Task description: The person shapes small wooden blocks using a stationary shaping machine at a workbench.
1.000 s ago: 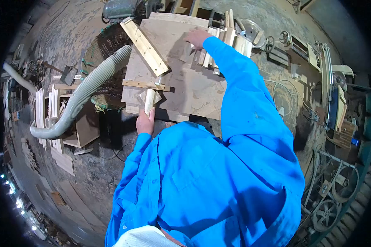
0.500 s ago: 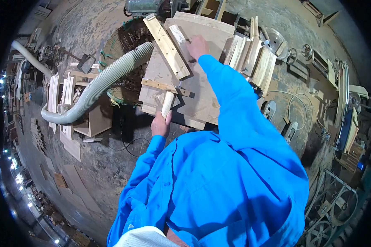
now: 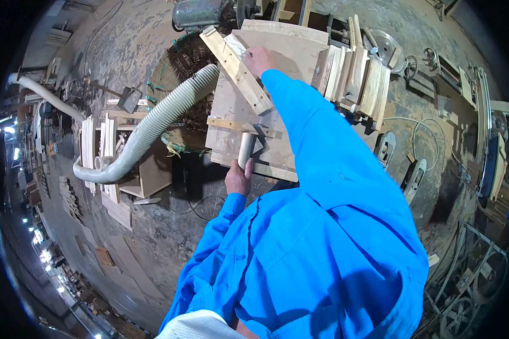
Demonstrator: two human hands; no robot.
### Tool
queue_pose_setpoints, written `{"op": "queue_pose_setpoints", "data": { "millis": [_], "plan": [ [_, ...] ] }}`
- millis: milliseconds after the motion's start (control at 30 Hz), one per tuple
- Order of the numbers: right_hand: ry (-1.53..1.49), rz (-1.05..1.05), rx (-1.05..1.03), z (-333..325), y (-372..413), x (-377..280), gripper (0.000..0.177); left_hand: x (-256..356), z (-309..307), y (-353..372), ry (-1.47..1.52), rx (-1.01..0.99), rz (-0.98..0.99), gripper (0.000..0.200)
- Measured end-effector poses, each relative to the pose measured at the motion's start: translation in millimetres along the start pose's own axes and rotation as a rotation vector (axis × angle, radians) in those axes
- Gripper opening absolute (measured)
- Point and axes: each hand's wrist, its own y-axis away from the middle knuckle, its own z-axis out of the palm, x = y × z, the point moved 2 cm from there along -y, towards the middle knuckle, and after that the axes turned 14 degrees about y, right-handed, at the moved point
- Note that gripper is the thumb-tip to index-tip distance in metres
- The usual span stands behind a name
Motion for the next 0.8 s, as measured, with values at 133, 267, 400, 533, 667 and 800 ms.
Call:
{"op": "queue_pose_setpoints", "data": {
  "millis": [133, 267, 400, 533, 667, 800],
  "plan": [
    [-0.037, 0.040, -0.007, -3.1, -12.2, -7.7, 0.027, -4.1, -0.9, -6.3, -0.016, -0.025, -0.006, 0.053],
    [0.007, 0.002, -0.040, -14.5, -11.3, -18.7, 0.026, 0.9, -1.1, -2.4, -0.013, -0.028, -0.020, 0.054],
    [0.027, -0.058, 0.011, -7.2, -16.9, -14.5, 0.026, -1.8, 0.3, -5.8, -0.035, -0.017, -0.023, 0.054],
    [0.027, -0.063, 0.002, -3.8, -2.7, -19.9, 0.026, -14.6, -1.4, 6.5, -0.003, -0.001, -0.003, 0.054],
    [0.044, -0.065, 0.008, 0.7, 15.5, -30.0, 0.025, -31.3, -8.2, 18.2, -0.010, -0.003, -0.001, 0.053],
    [0.017, -0.031, 0.034, -12.3, -37.8, -6.8, 0.025, 15.5, 1.5, -22.8, -0.012, -0.015, -0.012, 0.053]
  ]
}}
